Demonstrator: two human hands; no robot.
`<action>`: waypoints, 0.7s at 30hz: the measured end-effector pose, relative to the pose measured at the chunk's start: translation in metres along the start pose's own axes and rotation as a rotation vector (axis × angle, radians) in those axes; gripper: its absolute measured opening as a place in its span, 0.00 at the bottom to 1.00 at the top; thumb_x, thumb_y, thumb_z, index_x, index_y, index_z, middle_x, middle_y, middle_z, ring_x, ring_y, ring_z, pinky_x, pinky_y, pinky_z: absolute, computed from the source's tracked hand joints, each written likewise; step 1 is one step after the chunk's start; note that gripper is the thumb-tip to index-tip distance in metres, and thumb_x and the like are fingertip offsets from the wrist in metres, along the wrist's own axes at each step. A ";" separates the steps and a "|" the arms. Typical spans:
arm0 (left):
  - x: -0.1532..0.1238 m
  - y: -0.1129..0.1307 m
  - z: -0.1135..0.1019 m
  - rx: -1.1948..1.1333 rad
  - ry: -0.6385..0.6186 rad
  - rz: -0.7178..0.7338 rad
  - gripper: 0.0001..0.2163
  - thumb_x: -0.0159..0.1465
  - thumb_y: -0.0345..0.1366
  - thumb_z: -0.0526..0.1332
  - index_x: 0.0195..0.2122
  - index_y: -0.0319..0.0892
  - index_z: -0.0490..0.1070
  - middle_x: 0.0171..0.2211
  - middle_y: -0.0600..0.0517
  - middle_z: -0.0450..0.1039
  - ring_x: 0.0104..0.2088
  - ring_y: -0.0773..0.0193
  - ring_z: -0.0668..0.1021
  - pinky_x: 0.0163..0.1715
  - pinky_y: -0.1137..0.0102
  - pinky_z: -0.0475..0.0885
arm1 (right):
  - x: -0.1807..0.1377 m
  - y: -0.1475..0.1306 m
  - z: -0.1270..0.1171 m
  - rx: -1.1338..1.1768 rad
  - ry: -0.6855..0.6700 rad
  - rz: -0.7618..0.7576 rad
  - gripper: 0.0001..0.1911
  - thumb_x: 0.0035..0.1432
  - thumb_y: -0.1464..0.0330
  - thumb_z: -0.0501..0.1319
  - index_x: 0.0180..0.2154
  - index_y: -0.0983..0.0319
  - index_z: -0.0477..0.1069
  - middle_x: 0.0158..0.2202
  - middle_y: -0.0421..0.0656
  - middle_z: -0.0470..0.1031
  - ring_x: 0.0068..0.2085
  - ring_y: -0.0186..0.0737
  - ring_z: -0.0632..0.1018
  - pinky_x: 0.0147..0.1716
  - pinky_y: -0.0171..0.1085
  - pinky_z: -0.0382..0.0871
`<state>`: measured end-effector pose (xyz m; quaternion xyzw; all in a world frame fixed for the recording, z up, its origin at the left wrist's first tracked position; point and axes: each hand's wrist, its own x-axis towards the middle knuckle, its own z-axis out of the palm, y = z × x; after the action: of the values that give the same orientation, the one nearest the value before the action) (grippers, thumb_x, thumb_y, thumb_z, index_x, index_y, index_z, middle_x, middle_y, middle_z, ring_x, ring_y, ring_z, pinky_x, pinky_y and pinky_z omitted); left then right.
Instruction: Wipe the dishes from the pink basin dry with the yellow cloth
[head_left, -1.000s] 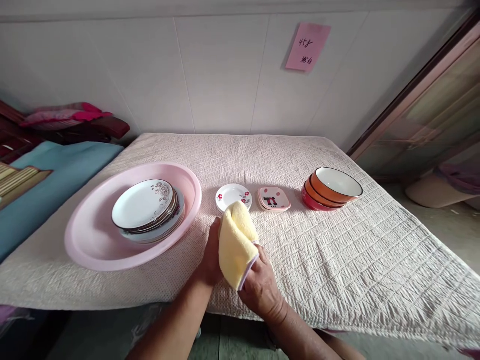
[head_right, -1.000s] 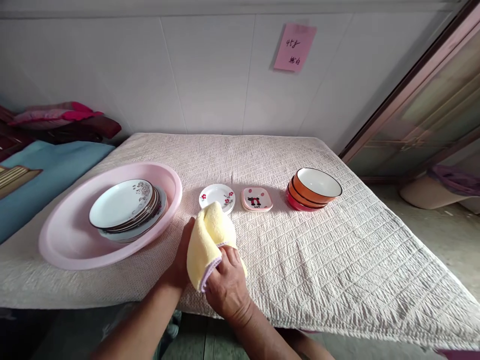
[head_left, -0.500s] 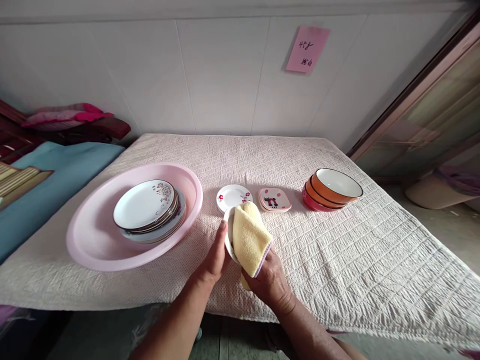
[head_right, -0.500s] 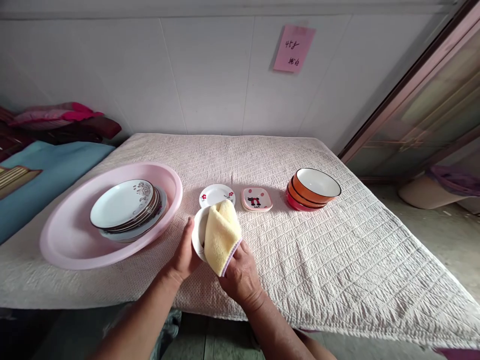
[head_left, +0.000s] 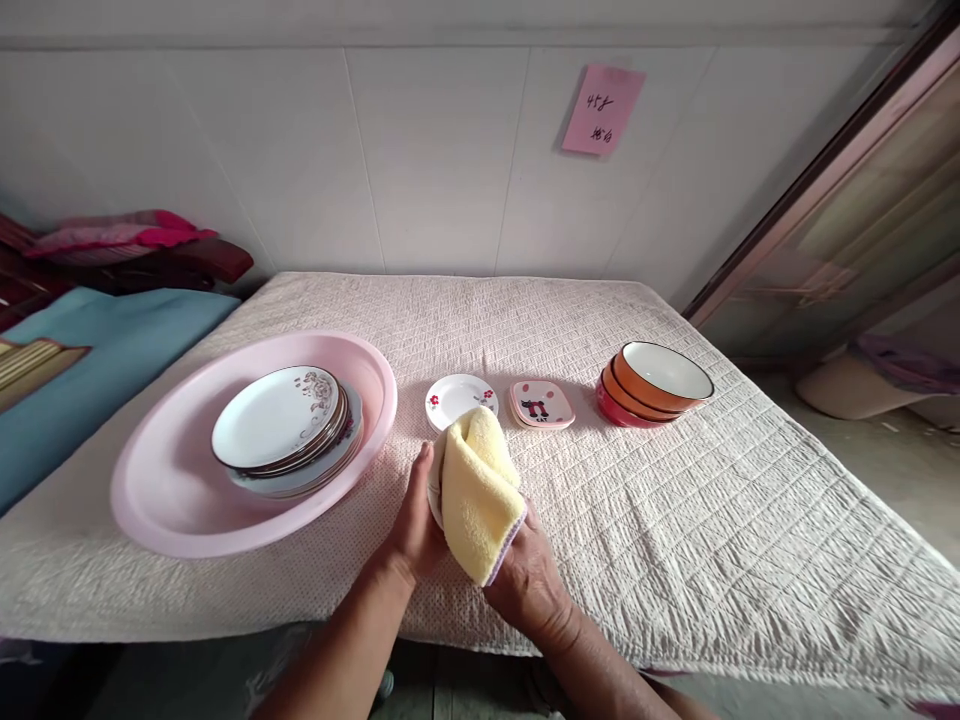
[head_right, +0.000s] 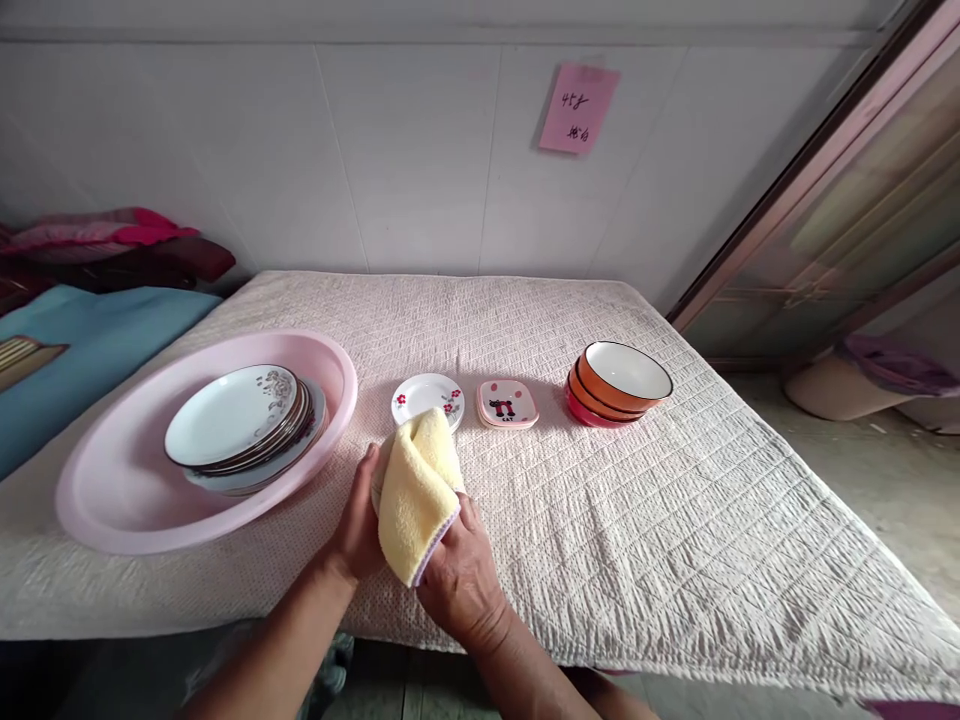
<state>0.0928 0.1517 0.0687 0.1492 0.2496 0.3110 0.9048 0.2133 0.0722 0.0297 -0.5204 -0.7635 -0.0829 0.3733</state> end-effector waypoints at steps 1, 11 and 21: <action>0.000 0.002 0.000 -0.003 0.002 0.006 0.33 0.65 0.58 0.55 0.63 0.39 0.68 0.51 0.40 0.79 0.56 0.45 0.76 0.57 0.57 0.68 | -0.002 0.006 0.000 -0.029 -0.012 0.004 0.13 0.60 0.74 0.59 0.46 0.57 0.73 0.47 0.47 0.74 0.50 0.55 0.75 0.51 0.60 0.73; 0.001 0.005 0.011 0.035 0.071 0.102 0.30 0.68 0.55 0.53 0.61 0.36 0.70 0.51 0.41 0.79 0.58 0.46 0.75 0.60 0.59 0.65 | -0.016 0.011 0.010 0.075 -0.017 0.026 0.20 0.57 0.74 0.60 0.51 0.52 0.69 0.48 0.45 0.75 0.52 0.52 0.77 0.50 0.55 0.77; -0.001 0.010 0.008 0.036 0.035 0.051 0.33 0.65 0.61 0.52 0.50 0.33 0.78 0.37 0.41 0.81 0.47 0.45 0.79 0.51 0.58 0.71 | 0.003 -0.020 0.006 0.157 0.109 0.085 0.20 0.53 0.77 0.59 0.48 0.58 0.70 0.45 0.48 0.73 0.49 0.52 0.75 0.42 0.52 0.79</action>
<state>0.0915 0.1576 0.0803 0.1665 0.2673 0.3320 0.8892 0.1927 0.0686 0.0321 -0.5162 -0.7234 -0.0349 0.4571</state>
